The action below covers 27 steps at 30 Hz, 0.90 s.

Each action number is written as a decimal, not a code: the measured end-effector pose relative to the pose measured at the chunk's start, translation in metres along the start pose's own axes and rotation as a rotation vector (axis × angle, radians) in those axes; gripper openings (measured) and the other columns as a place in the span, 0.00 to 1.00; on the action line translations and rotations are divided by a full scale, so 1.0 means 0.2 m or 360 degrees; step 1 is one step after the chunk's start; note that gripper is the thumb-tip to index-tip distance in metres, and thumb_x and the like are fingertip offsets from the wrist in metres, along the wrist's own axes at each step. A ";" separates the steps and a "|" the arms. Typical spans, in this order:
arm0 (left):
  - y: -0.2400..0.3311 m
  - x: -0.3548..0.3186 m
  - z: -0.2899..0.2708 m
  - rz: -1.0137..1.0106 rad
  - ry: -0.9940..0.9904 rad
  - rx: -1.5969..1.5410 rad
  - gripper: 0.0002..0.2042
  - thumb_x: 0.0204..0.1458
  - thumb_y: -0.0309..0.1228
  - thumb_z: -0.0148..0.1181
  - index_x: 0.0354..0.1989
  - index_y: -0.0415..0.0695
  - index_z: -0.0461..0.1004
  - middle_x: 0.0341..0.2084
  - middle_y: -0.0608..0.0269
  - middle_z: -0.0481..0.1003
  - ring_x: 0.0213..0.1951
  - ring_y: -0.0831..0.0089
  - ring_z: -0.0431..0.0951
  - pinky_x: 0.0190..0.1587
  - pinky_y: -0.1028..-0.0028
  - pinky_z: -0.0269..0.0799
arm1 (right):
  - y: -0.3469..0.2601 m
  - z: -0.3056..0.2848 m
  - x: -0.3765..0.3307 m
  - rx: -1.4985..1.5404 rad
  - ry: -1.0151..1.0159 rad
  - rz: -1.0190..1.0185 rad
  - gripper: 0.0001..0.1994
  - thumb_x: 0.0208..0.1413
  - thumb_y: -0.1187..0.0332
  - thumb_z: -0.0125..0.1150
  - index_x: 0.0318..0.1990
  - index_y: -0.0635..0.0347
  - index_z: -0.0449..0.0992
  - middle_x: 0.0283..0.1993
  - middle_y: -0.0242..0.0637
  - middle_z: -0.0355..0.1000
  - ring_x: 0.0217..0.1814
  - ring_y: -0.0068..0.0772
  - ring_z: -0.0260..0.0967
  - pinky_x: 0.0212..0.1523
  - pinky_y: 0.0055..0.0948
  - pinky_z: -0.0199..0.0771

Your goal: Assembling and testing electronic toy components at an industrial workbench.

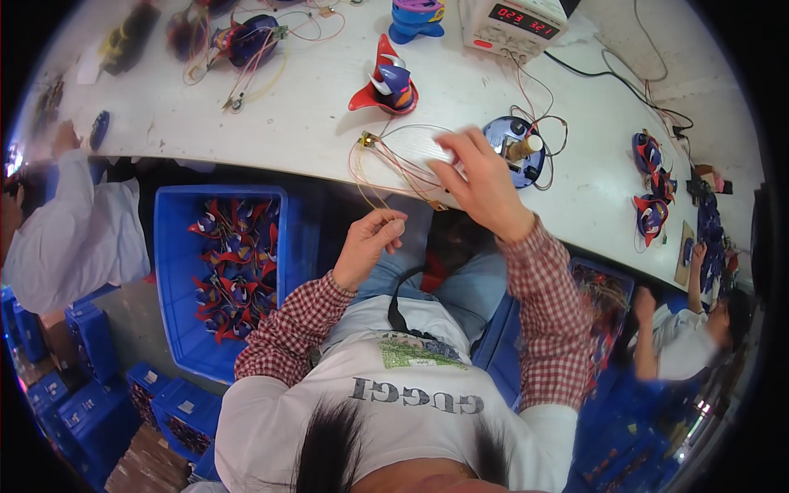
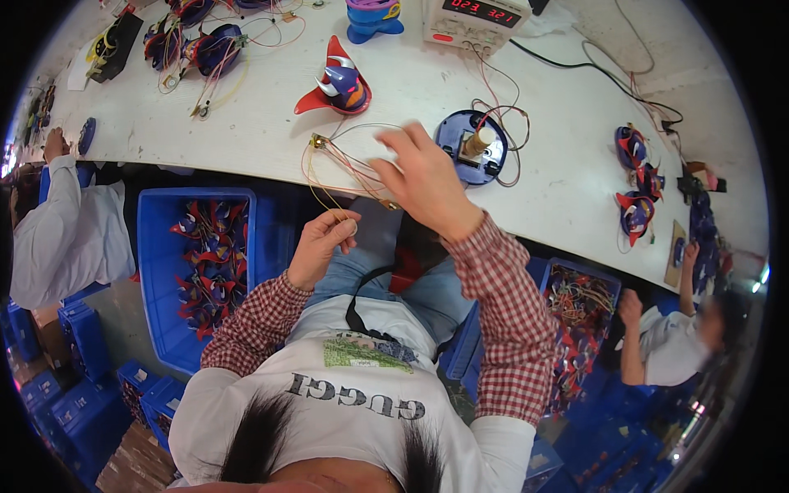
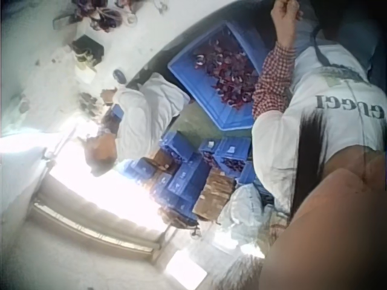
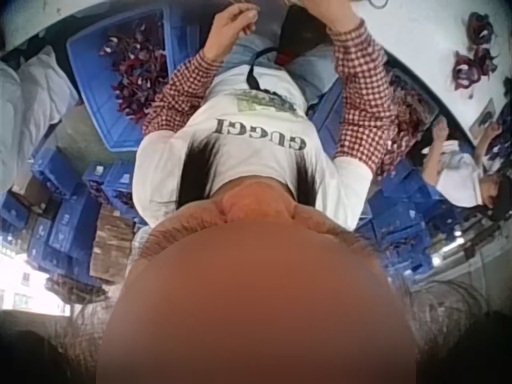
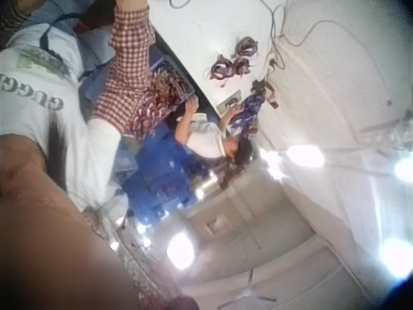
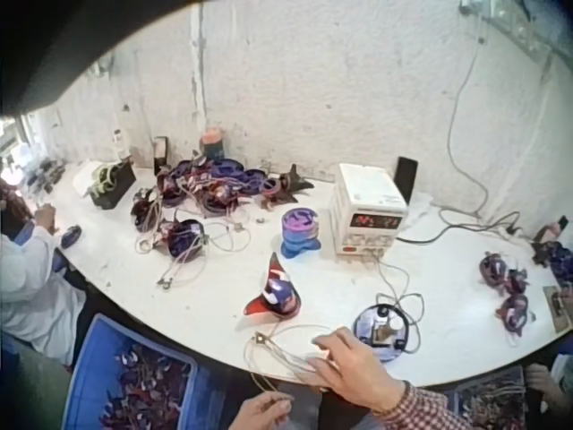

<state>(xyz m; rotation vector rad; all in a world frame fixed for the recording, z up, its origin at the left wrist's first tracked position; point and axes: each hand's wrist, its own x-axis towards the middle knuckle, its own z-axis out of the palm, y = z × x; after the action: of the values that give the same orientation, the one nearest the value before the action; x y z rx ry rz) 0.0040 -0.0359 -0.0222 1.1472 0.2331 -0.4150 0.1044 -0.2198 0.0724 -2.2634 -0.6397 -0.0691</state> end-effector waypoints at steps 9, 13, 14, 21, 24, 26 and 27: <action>-0.01 0.06 0.12 -0.0034 -0.0072 0.0018 0.14 0.56 0.29 0.56 0.49 0.35 0.71 0.28 0.65 0.72 0.27 0.81 0.70 0.29 0.85 0.66 | 0.04 0.15 -0.36 -0.0321 0.0163 -0.0081 0.13 0.49 0.75 0.61 0.43 0.63 0.71 0.36 0.38 0.68 0.27 0.32 0.67 0.28 0.26 0.68; -0.01 0.07 0.13 -0.0059 -0.0115 -0.0053 0.13 0.57 0.28 0.55 0.48 0.37 0.71 0.27 0.65 0.72 0.26 0.81 0.70 0.28 0.85 0.66 | 0.03 0.20 -0.37 0.0155 0.0292 0.0088 0.11 0.51 0.77 0.60 0.42 0.65 0.72 0.33 0.36 0.69 0.26 0.26 0.64 0.27 0.21 0.66; 0.00 0.06 0.12 -0.0052 -0.0106 -0.0049 0.13 0.57 0.28 0.55 0.48 0.37 0.71 0.27 0.65 0.72 0.26 0.81 0.70 0.28 0.85 0.66 | 0.02 0.22 -0.38 0.0162 0.0291 0.0079 0.11 0.51 0.77 0.60 0.42 0.65 0.72 0.33 0.36 0.69 0.26 0.26 0.64 0.27 0.21 0.66; 0.07 0.01 0.12 -0.0100 -0.0080 -0.0285 0.07 0.57 0.29 0.54 0.39 0.39 0.72 0.25 0.66 0.71 0.24 0.82 0.69 0.25 0.85 0.64 | -0.03 0.29 -0.44 0.0664 0.0291 0.0380 0.08 0.52 0.79 0.59 0.40 0.65 0.72 0.31 0.35 0.71 0.25 0.24 0.64 0.27 0.20 0.66; 0.09 0.00 0.13 -0.0149 -0.0079 -0.0396 0.06 0.57 0.30 0.54 0.35 0.41 0.72 0.24 0.67 0.71 0.23 0.83 0.68 0.24 0.86 0.63 | -0.03 0.32 -0.44 0.0647 0.0396 0.0329 0.07 0.53 0.79 0.58 0.40 0.65 0.72 0.30 0.35 0.71 0.25 0.24 0.64 0.27 0.19 0.66; 0.09 0.00 0.13 -0.0150 -0.0045 -0.0316 0.06 0.56 0.30 0.55 0.33 0.41 0.72 0.22 0.68 0.70 0.21 0.84 0.67 0.23 0.87 0.61 | -0.03 0.33 -0.45 0.0617 0.0397 0.0293 0.07 0.52 0.79 0.58 0.40 0.65 0.72 0.31 0.35 0.71 0.25 0.25 0.64 0.27 0.20 0.66; 0.09 0.01 0.14 -0.0151 -0.0028 -0.0276 0.05 0.56 0.30 0.55 0.32 0.42 0.72 0.21 0.68 0.70 0.20 0.84 0.67 0.22 0.87 0.60 | -0.03 0.33 -0.45 0.0601 0.0397 0.0277 0.07 0.52 0.80 0.58 0.40 0.65 0.72 0.31 0.36 0.71 0.26 0.25 0.64 0.27 0.20 0.66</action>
<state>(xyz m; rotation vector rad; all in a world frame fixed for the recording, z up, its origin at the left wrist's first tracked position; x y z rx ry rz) 0.0118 -0.0556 0.0026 0.9642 0.3033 -0.4792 0.0138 -0.2092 0.0088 -1.8961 -0.2928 -0.1312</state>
